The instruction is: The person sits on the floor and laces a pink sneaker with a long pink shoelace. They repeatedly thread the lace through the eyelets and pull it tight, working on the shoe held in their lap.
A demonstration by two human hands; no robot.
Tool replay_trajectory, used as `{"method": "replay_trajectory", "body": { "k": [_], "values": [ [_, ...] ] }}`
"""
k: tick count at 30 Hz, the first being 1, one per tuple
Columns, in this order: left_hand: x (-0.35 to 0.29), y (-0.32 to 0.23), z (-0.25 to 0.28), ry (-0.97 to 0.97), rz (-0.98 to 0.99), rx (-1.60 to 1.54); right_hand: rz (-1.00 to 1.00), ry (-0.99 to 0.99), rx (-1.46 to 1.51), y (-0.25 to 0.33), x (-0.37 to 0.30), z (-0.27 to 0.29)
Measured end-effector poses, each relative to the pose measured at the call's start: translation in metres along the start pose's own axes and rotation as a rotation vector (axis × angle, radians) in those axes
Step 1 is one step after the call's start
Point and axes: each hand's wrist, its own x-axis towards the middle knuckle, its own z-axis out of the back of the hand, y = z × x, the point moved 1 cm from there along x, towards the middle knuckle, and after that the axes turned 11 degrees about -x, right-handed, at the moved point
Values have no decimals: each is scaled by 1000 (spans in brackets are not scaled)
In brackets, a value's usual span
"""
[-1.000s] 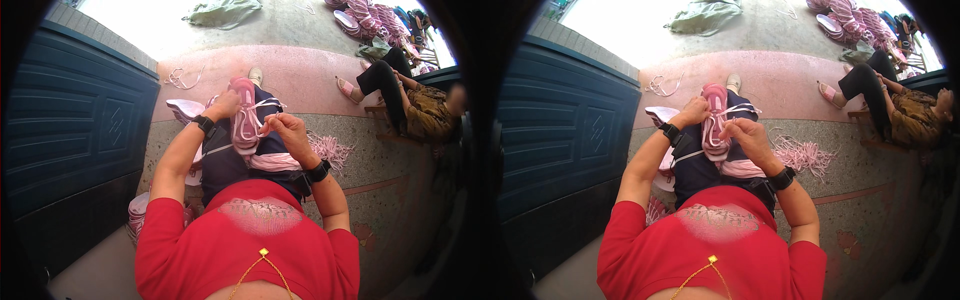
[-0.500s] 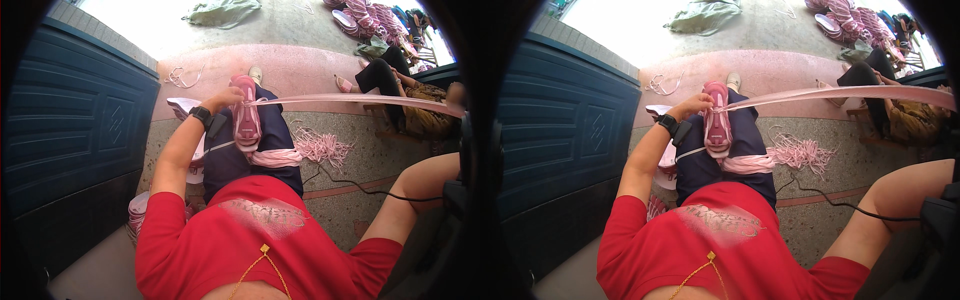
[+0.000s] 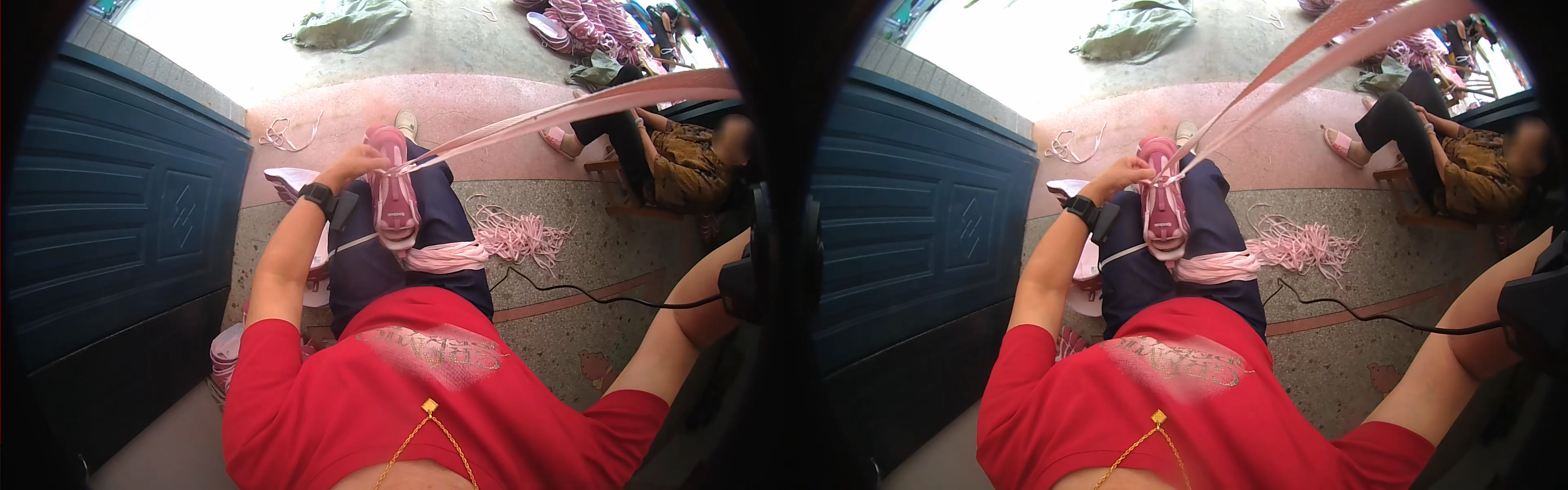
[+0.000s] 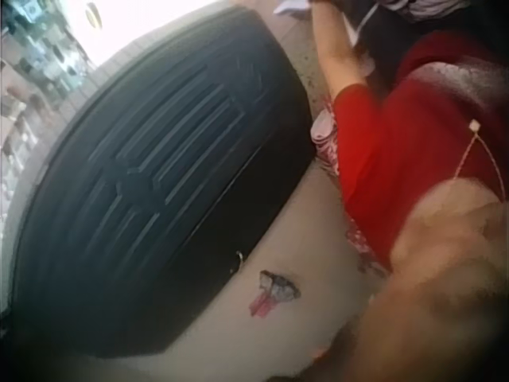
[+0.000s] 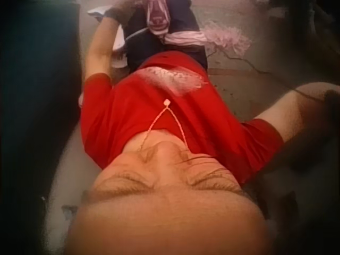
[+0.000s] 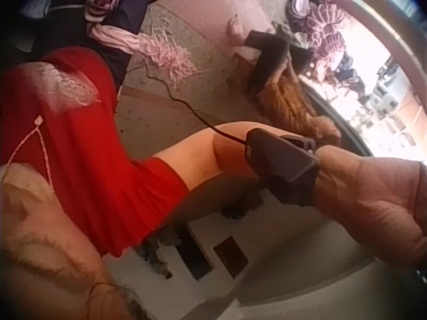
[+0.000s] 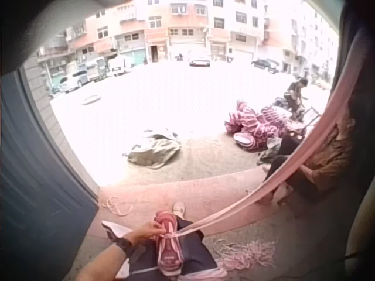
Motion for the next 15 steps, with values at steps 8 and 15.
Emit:
{"method": "replay_trajectory", "body": {
  "k": [8, 15],
  "values": [
    [7, -7, 16, 102, 56, -254, -283, -155, -176, -76, -32, 42],
    [45, -33, -23, -25, -665, 756, -431, -271, -251, -122, -42, 83]
  ]
}}
